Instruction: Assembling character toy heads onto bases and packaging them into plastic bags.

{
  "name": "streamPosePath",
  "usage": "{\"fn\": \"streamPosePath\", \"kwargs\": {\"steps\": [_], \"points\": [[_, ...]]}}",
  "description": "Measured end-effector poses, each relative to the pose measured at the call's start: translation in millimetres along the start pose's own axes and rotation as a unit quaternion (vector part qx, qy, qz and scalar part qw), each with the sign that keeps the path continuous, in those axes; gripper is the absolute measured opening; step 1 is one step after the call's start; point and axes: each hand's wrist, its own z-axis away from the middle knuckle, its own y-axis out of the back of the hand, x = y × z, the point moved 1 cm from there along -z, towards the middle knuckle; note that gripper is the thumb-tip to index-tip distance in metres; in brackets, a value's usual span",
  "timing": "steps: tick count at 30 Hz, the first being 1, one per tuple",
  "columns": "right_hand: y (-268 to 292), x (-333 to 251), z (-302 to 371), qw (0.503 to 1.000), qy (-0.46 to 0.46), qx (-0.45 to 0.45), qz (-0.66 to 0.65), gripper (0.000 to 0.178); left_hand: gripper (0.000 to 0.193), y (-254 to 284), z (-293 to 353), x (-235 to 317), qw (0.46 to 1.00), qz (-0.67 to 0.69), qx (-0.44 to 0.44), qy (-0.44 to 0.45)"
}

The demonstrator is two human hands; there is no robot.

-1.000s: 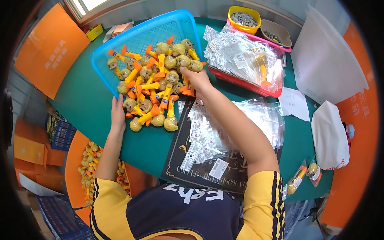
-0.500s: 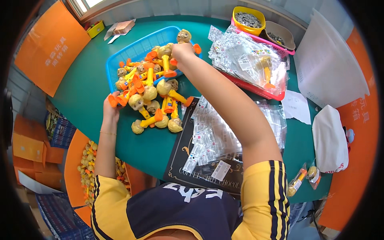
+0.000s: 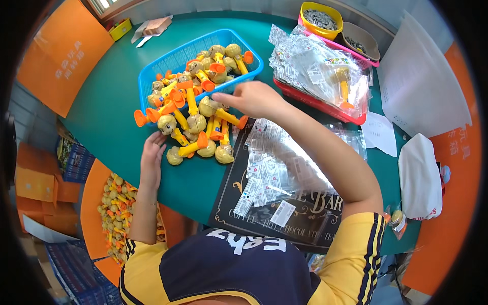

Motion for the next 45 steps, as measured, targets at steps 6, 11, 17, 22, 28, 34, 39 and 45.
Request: {"fn": "streamPosePath", "kwargs": {"steps": [6,11,17,22,28,34,39,45], "points": [[-49.6,7.6,-7.4,0.993,-0.007,-0.019,-0.115,0.116,0.079,-73.0,0.6,4.5,0.938,-0.300,-0.167,-0.047],[-77.2,-10.1,-3.6,0.967,0.042,-0.036,-0.248,0.115,0.071,-74.0,-10.7,-19.5,0.925,-0.341,-0.156,-0.055],[-111.0,-12.3,7.8,0.877,0.075,0.016,-0.474,0.102,0.053,-91.2,0.3,-17.1,0.948,-0.267,-0.163,-0.053],[-93.5,-9.2,57.7,0.853,0.137,0.074,-0.498,0.098,0.083,-129.5,34.6,4.7,0.934,-0.270,-0.207,-0.112],[-33.2,33.9,164.5,0.820,0.132,0.172,-0.529,0.092,0.087,-225.0,64.6,6.7,0.896,-0.255,-0.356,-0.072],[15.5,111.3,266.5,0.828,-0.184,0.265,-0.458,0.073,0.098,-364.7,78.9,-80.0,0.807,-0.266,-0.517,-0.103],[26.9,227.7,318.2,0.815,-0.322,0.273,-0.398,0.065,0.086,-468.7,114.3,-172.0,0.775,-0.120,-0.619,0.048],[22.3,266.0,299.1,0.854,-0.289,0.380,-0.208,0.063,0.089,-463.5,119.2,-181.4,0.850,-0.012,-0.461,0.254]]}}
